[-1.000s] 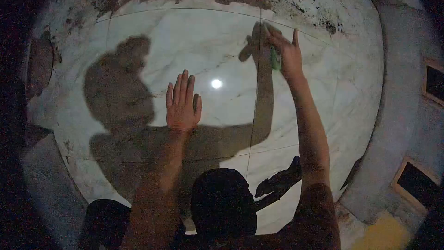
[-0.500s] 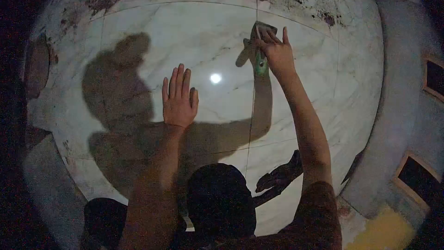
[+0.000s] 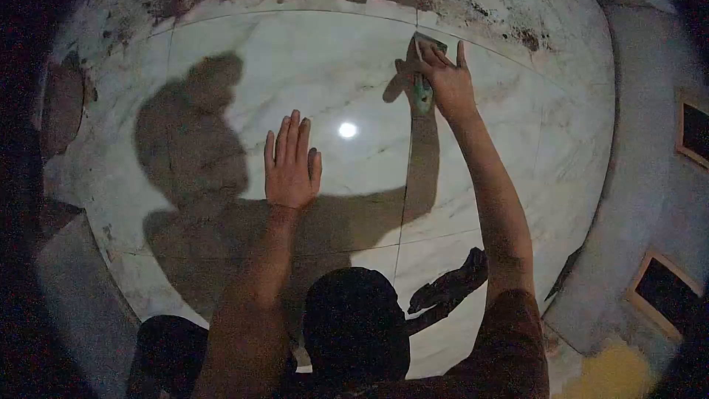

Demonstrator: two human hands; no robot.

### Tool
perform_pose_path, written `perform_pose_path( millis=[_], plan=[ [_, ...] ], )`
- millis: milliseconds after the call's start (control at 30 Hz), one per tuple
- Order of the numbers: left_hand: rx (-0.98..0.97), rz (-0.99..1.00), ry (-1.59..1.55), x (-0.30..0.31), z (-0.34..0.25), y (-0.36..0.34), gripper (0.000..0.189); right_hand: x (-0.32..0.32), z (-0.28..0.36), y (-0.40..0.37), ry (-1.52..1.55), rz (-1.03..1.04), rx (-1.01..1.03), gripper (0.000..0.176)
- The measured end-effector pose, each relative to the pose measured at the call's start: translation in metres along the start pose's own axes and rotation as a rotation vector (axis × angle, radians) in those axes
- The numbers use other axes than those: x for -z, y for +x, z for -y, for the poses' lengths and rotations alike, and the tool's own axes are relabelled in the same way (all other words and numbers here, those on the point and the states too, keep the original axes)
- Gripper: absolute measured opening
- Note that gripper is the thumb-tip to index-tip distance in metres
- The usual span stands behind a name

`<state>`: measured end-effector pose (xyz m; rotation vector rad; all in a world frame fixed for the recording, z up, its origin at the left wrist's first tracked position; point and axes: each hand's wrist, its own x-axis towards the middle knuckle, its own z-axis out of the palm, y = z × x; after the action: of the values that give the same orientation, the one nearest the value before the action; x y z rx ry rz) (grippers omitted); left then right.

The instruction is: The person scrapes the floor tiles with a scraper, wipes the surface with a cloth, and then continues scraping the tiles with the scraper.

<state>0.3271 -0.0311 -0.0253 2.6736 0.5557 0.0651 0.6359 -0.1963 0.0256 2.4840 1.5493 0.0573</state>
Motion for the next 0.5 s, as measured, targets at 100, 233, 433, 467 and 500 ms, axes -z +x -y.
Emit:
perform_pose_path(
  millis=[100,233,433,467,500],
  plan=[
    [-0.005,0.028,-0.002,0.002,0.0,0.001,0.06,-0.008,-0.001,0.0,0.04,-0.069,-0.022,0.032],
    [0.001,0.014,0.011,0.001,-0.001,0.0,0.061,-0.019,-0.006,0.007,-0.023,-0.089,-0.035,0.03],
    [-0.004,0.007,0.022,0.002,-0.003,0.001,0.06,-0.013,-0.005,0.007,0.079,-0.095,-0.07,0.031],
    [-0.005,0.004,0.002,0.001,-0.003,-0.001,0.06,-0.019,0.0,0.001,0.062,-0.122,-0.066,0.031],
    [0.0,0.003,-0.016,0.002,-0.002,0.001,0.059,-0.017,0.004,0.005,0.049,-0.147,-0.057,0.032]
  ],
)
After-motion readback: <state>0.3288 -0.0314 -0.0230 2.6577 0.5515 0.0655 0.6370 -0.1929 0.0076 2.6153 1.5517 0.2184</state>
